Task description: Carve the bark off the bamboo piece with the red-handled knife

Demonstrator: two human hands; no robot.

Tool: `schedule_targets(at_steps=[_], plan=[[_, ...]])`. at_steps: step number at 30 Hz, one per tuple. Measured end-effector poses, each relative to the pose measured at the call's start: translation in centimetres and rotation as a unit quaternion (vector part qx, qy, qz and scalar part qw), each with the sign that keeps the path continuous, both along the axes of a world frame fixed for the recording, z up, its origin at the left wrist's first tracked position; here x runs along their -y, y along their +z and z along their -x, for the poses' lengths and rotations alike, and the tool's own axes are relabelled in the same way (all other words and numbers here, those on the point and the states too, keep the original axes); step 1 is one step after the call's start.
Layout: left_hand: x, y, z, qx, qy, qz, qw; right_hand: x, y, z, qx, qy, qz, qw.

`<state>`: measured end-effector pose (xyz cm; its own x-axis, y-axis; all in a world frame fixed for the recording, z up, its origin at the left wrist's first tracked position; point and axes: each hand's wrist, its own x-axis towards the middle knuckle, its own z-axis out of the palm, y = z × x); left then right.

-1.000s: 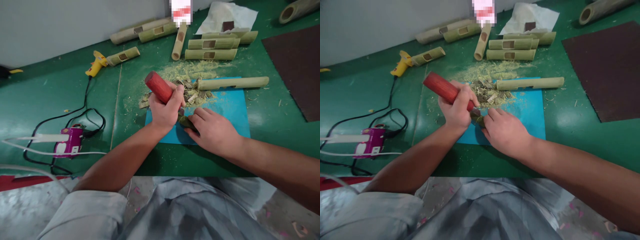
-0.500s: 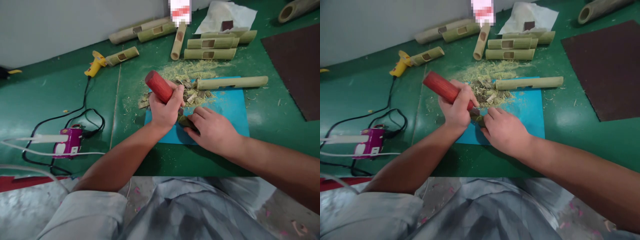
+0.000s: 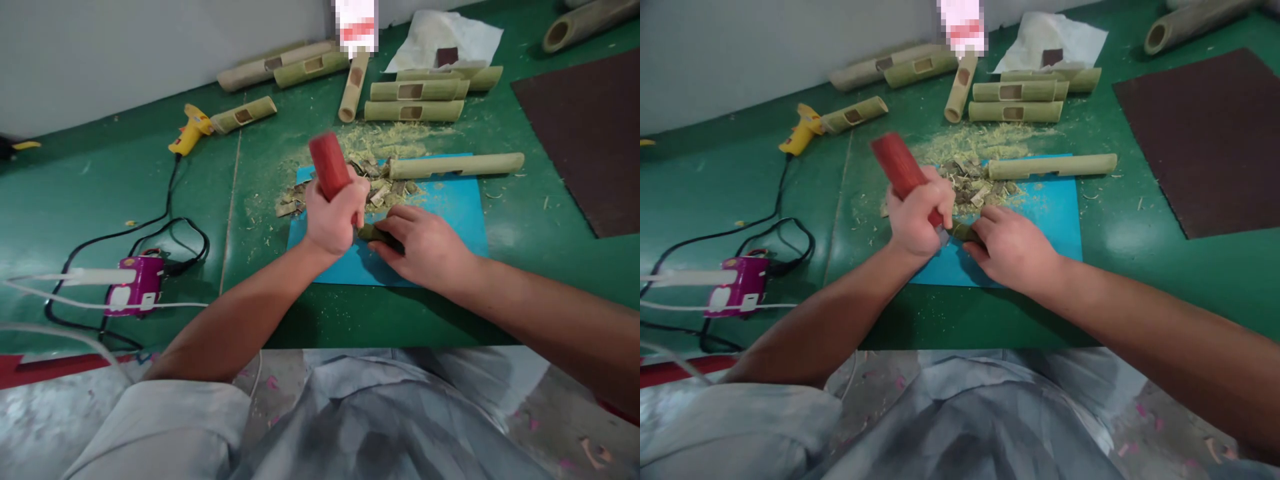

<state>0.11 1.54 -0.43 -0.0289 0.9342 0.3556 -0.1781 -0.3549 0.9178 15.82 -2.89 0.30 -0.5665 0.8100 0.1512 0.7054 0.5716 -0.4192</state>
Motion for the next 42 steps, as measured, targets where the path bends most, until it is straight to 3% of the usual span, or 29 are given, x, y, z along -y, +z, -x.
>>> schedule_targets(at_steps=[6,15,22,29,32,36,42], plan=[[-0.3,-0.5,-0.4,0.004,0.088,-0.044,0.995,-0.1,0.2,0.1,0.031,-0.01,-0.007,0.999],[-0.6,-0.8,0.3,-0.064,0.087,-0.024,0.994,0.1,0.4,0.3,0.039,-0.018,-0.007,0.999],[-0.4,-0.7,0.6,-0.085,0.05,-0.075,0.992,0.1,0.4,0.2,0.031,-0.021,0.005,0.999],[0.2,-0.5,0.6,-0.077,0.068,-0.105,0.989,0.1,0.3,0.2,0.007,-0.028,0.016,0.999],[0.3,-0.2,0.6,-0.055,0.051,-0.092,0.993,0.0,0.1,0.1,-0.012,-0.018,0.02,1.0],[0.2,0.1,0.6,-0.033,0.003,-0.014,0.999,-0.4,-0.2,-0.3,-0.026,-0.019,0.014,0.999],[-1.0,-0.5,0.1,0.017,0.06,-0.008,0.998,-0.6,-0.1,-0.2,0.002,-0.038,-0.009,0.999]])
